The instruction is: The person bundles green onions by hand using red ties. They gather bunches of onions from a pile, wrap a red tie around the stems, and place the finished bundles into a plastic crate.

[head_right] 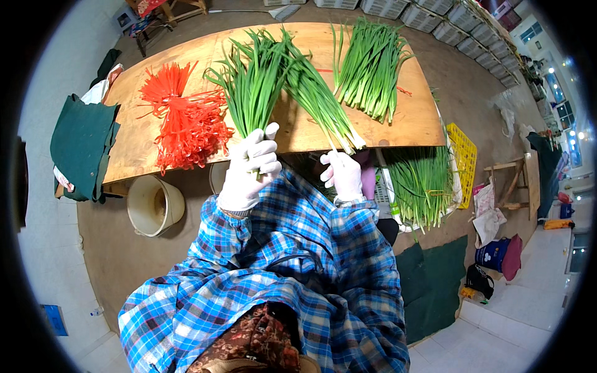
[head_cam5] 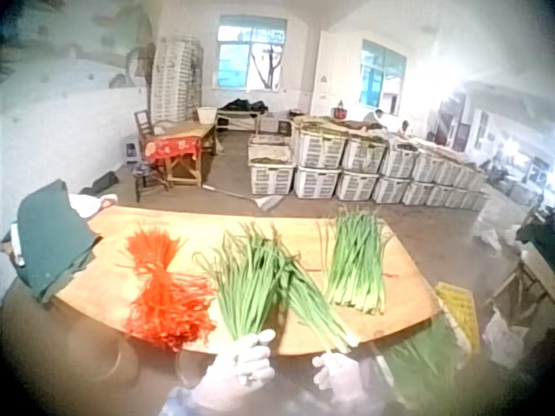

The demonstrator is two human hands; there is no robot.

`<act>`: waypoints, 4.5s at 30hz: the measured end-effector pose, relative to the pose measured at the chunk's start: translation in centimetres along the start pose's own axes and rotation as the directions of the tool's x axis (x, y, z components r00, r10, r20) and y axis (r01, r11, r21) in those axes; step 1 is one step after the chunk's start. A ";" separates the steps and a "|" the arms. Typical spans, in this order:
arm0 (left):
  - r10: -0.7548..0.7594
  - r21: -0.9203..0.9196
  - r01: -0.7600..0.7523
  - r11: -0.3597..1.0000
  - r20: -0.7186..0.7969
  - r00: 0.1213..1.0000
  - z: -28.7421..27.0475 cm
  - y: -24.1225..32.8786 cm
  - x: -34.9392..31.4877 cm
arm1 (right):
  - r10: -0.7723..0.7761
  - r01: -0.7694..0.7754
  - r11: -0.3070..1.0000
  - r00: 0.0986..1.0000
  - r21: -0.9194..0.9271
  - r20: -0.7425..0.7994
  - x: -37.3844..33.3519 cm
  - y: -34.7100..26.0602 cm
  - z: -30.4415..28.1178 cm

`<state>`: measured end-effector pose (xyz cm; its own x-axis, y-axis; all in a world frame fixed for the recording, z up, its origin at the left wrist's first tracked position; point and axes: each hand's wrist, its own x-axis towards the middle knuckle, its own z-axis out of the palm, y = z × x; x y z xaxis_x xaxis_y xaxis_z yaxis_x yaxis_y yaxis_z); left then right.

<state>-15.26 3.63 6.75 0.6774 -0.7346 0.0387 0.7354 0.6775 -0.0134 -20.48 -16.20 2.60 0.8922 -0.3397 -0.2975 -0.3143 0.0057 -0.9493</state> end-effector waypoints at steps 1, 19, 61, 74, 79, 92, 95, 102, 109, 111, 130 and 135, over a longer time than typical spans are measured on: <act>-0.020 -0.010 0.021 1.000 0.057 0.998 0.8 0.3 0.0 | 0.023 -0.023 1.000 0.999 0.012 -0.024 0.4 0.5 -0.3; 0.056 -0.062 -0.065 0.996 -0.129 0.990 1.1 9.3 -0.5 | 0.107 -0.107 0.994 0.994 -0.009 0.000 0.6 3.5 -1.1; -0.084 0.565 0.453 0.690 -0.559 0.825 0.2 -4.9 22.8 | 0.092 -0.105 0.986 0.990 0.129 0.103 0.6 2.9 -2.3; -0.141 0.753 0.542 0.372 -0.532 0.835 2.9 -1.8 7.8 | 0.045 -0.058 0.980 0.996 0.189 0.071 -0.3 0.8 -2.6; -0.092 0.704 0.525 0.479 -0.554 0.827 -1.9 -2.4 4.0 | -0.034 0.014 0.977 0.995 0.214 0.089 -2.5 -0.9 -1.0; 0.005 0.434 0.165 0.886 -0.365 0.931 -6.3 -2.0 7.2 | -0.164 0.131 0.979 0.960 -0.155 -0.225 -1.2 -1.3 -5.7; 0.042 0.471 0.168 0.866 -0.404 0.914 -5.8 -1.8 7.3 | -0.761 0.393 0.406 0.645 -0.825 -0.068 1.3 -1.9 -6.0; 0.077 0.487 0.144 0.862 -0.405 0.911 -5.5 -2.1 7.0 | -0.408 0.206 0.283 0.910 -0.937 0.077 4.4 -1.9 -3.4; 0.067 0.459 0.089 0.884 -0.312 0.948 -5.1 -2.3 7.4 | 0.019 0.094 0.869 0.975 -0.485 0.223 2.2 -3.8 -2.6; 0.056 0.441 0.055 0.896 -0.236 0.970 -5.9 -2.0 7.8 | 0.075 0.037 0.923 0.959 -0.383 0.274 0.9 -4.9 -1.5; -0.053 0.136 0.095 0.986 -0.286 0.957 -5.6 -0.7 6.7 | 0.077 -0.086 0.996 0.967 0.028 0.244 1.1 -3.5 -1.7; -0.115 0.074 0.141 0.987 -0.282 0.952 -5.8 -0.4 6.8 | 0.185 -0.095 0.900 0.967 -0.426 0.176 1.3 -4.4 -2.4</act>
<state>-10.85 -1.80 1.19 0.5650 -0.7884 -0.2432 0.8206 0.5676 0.0662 -18.68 -18.98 6.67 0.8613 -0.1619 -0.4815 -0.5057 -0.3632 -0.7825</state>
